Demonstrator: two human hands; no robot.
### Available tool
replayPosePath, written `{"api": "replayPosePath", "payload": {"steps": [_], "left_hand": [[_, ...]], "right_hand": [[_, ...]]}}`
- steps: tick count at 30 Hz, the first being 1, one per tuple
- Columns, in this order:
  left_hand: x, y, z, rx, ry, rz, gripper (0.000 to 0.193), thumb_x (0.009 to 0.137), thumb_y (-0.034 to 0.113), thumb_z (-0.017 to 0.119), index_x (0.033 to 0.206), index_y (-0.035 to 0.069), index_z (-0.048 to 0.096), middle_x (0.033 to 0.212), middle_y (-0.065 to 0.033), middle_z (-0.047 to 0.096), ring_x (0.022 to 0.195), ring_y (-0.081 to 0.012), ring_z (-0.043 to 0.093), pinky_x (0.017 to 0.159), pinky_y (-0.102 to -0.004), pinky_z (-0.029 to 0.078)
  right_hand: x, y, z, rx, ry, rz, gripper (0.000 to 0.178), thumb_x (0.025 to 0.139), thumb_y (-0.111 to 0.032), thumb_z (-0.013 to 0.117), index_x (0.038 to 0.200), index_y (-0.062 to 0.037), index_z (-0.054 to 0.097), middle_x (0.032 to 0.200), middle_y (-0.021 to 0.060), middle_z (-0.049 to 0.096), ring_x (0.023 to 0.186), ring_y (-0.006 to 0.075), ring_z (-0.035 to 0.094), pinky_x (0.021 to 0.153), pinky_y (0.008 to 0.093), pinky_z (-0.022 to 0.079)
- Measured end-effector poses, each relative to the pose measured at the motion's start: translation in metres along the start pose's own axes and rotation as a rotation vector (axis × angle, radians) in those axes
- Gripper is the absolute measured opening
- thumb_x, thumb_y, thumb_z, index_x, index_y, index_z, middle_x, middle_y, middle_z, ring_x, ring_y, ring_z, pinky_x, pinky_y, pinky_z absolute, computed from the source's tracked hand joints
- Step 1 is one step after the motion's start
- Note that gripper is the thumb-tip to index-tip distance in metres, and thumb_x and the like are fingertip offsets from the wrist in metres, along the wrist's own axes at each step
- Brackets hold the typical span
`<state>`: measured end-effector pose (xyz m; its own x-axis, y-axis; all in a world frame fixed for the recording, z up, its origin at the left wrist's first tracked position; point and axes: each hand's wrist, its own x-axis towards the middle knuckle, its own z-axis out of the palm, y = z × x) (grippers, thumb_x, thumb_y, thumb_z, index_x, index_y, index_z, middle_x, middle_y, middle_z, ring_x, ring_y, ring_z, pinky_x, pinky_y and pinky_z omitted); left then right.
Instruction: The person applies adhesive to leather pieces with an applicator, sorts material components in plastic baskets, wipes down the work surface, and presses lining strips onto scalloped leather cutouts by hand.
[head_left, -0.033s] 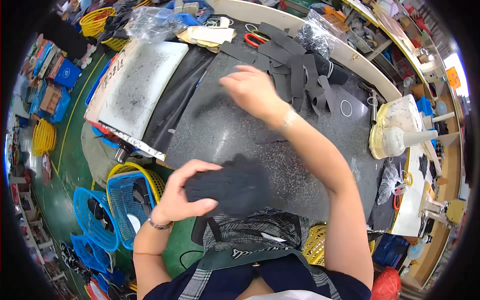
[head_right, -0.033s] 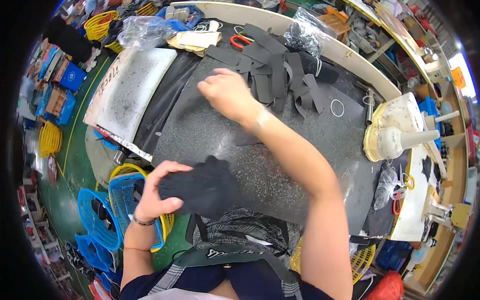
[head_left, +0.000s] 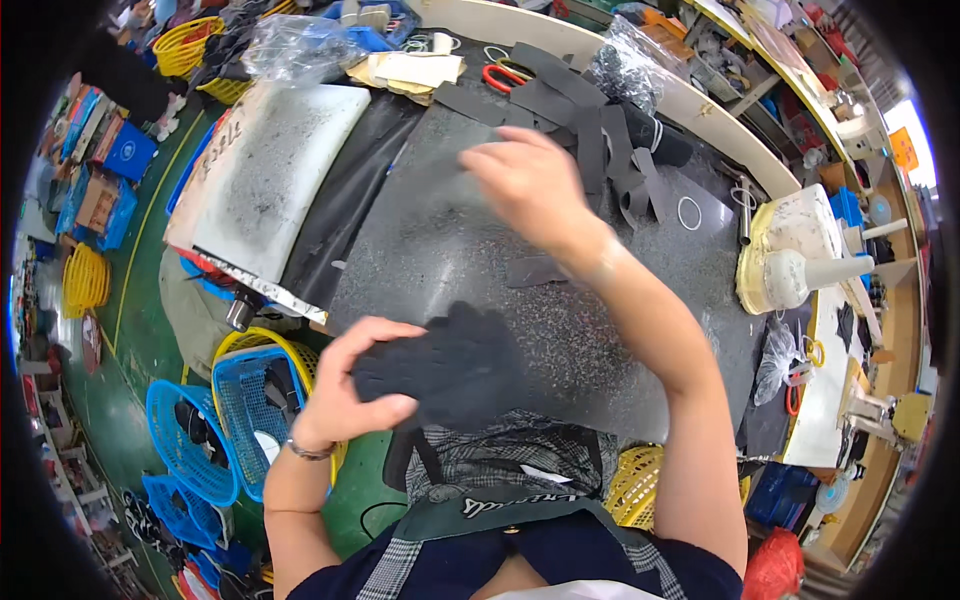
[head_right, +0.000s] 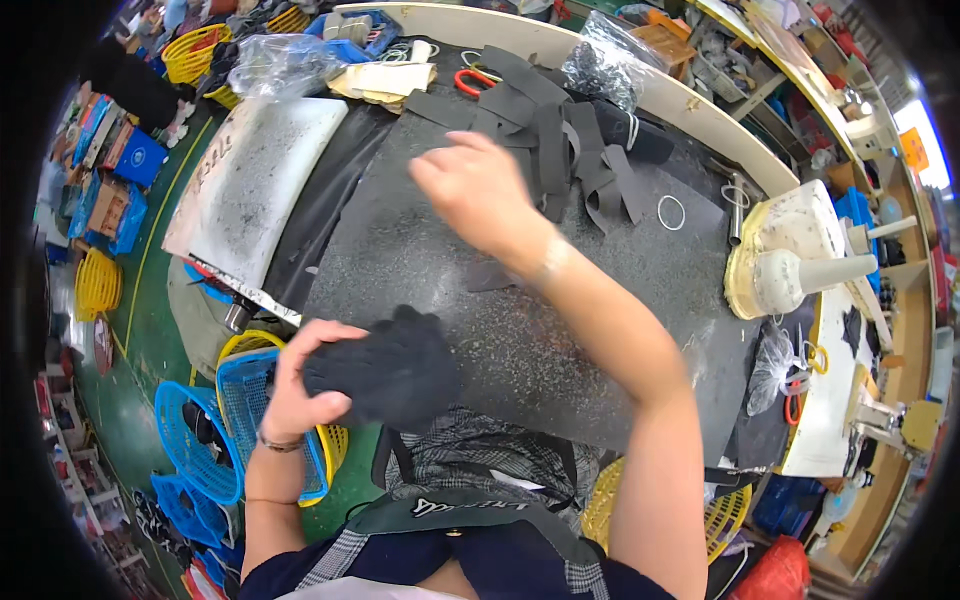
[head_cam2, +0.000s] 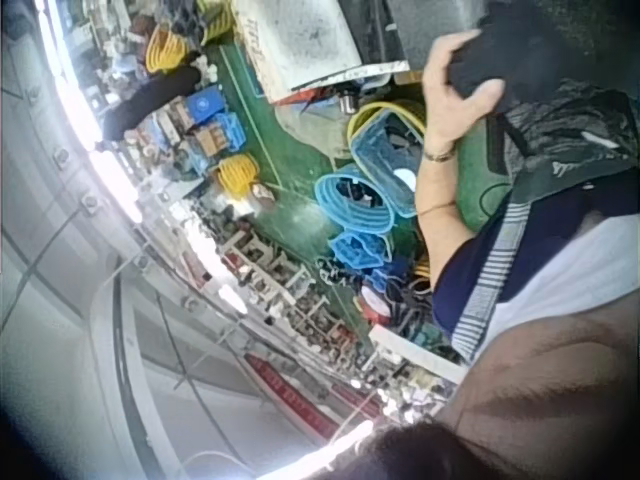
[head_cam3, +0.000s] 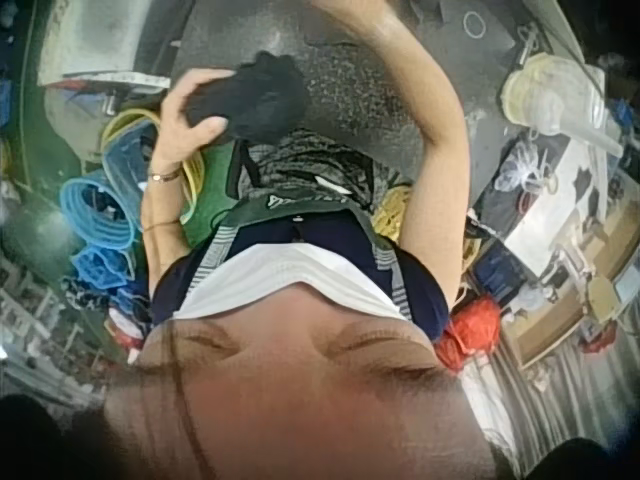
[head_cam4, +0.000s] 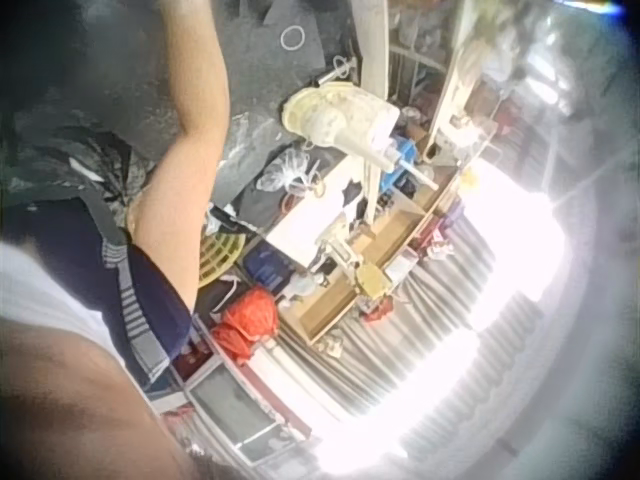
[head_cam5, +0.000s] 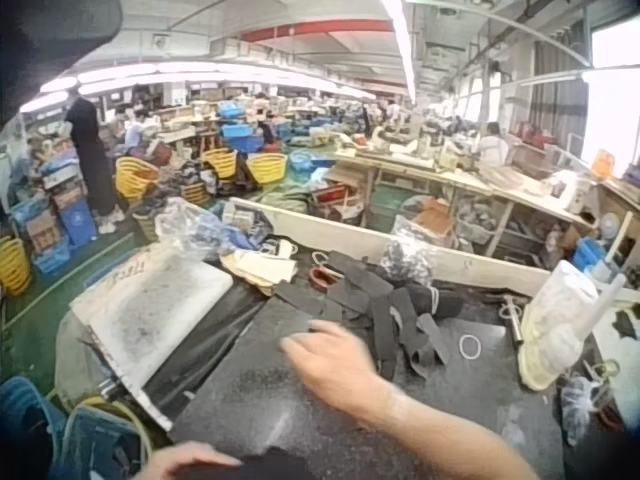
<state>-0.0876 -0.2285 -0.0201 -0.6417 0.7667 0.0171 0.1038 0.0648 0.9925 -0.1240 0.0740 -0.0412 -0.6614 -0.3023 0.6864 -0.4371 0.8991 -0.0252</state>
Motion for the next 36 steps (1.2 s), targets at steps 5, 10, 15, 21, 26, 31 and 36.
{"api": "replayPosePath", "payload": {"steps": [5,10,15,21,26,31,36], "left_hand": [[0.05,-0.006,-0.019,0.196,0.049,0.153,0.059,0.067,0.028,0.079,0.116,-0.001,0.063,0.109,-0.0101,0.063,0.105,-0.0211,0.06,0.095,-0.0334,0.045],[0.156,-0.027,-0.019,0.557,-0.093,0.183,0.056,0.072,0.028,0.082,0.121,0.008,0.064,0.116,-0.0137,0.063,0.117,-0.0273,0.055,0.102,-0.037,0.041],[0.154,-0.011,0.012,0.939,0.194,0.639,0.062,0.063,0.023,0.086,0.12,0.012,0.066,0.13,-0.0109,0.059,0.13,-0.0295,0.047,0.107,-0.0432,0.036],[0.132,-0.038,0.018,1.184,0.113,0.962,0.035,0.074,0.009,0.076,0.108,0.002,0.068,0.117,-0.0129,0.065,0.109,-0.028,0.063,0.097,-0.042,0.052],[0.132,-0.044,0.026,0.973,0.165,0.825,0.027,0.073,0.009,0.077,0.098,0.002,0.07,0.107,-0.0111,0.067,0.097,-0.0259,0.065,0.097,-0.0439,0.053],[0.134,-0.037,0.028,1.176,0.233,0.933,0.03,0.07,0.01,0.079,0.098,0.004,0.071,0.1,-0.0077,0.07,0.094,-0.025,0.066,0.093,-0.0426,0.053],[0.131,-0.018,0.028,0.89,0.332,0.582,0.015,0.085,0.01,0.07,0.098,0.002,0.071,0.091,-0.0091,0.072,0.087,-0.0198,0.068,0.086,-0.0334,0.053]], "right_hand": [[-0.093,0.003,-0.121,-0.531,-0.413,0.38,0.037,0.073,0.0,0.069,0.109,-0.0065,0.067,0.106,0.0084,0.068,0.104,0.0251,0.063,0.111,0.0488,0.035],[-0.108,-0.03,-0.128,-0.021,-0.324,0.395,0.051,0.072,-0.004,0.075,0.121,-0.0056,0.061,0.119,0.0114,0.064,0.113,0.0284,0.059,0.111,0.0511,0.036],[-0.13,-0.027,-0.083,-0.036,-0.367,0.253,0.036,0.075,-0.006,0.071,0.11,-0.0034,0.064,0.107,0.0109,0.067,0.106,0.0279,0.062,0.105,0.0456,0.042],[-0.128,-0.035,-0.113,0.169,-0.191,0.498,0.02,0.08,0.001,0.067,0.1,-0.0038,0.069,0.087,0.013,0.069,0.087,0.0281,0.068,0.082,0.0401,0.053],[-0.109,-0.044,-0.121,0.67,-0.167,0.775,0.008,0.086,0.0,0.068,0.094,0.0011,0.067,0.088,0.0121,0.068,0.08,0.0205,0.067,0.067,0.0278,0.05],[-0.078,-0.045,-0.1,0.882,-0.066,0.427,0.007,0.085,0.003,0.068,0.091,0.0036,0.064,0.088,0.012,0.066,0.075,0.0238,0.064,0.068,0.0323,0.052],[-0.055,-0.048,-0.07,0.573,-0.068,0.225,0.012,0.08,-0.001,0.07,0.089,0.0015,0.061,0.115,0.0163,0.066,0.101,0.0331,0.06,0.085,0.0403,0.05]]}}
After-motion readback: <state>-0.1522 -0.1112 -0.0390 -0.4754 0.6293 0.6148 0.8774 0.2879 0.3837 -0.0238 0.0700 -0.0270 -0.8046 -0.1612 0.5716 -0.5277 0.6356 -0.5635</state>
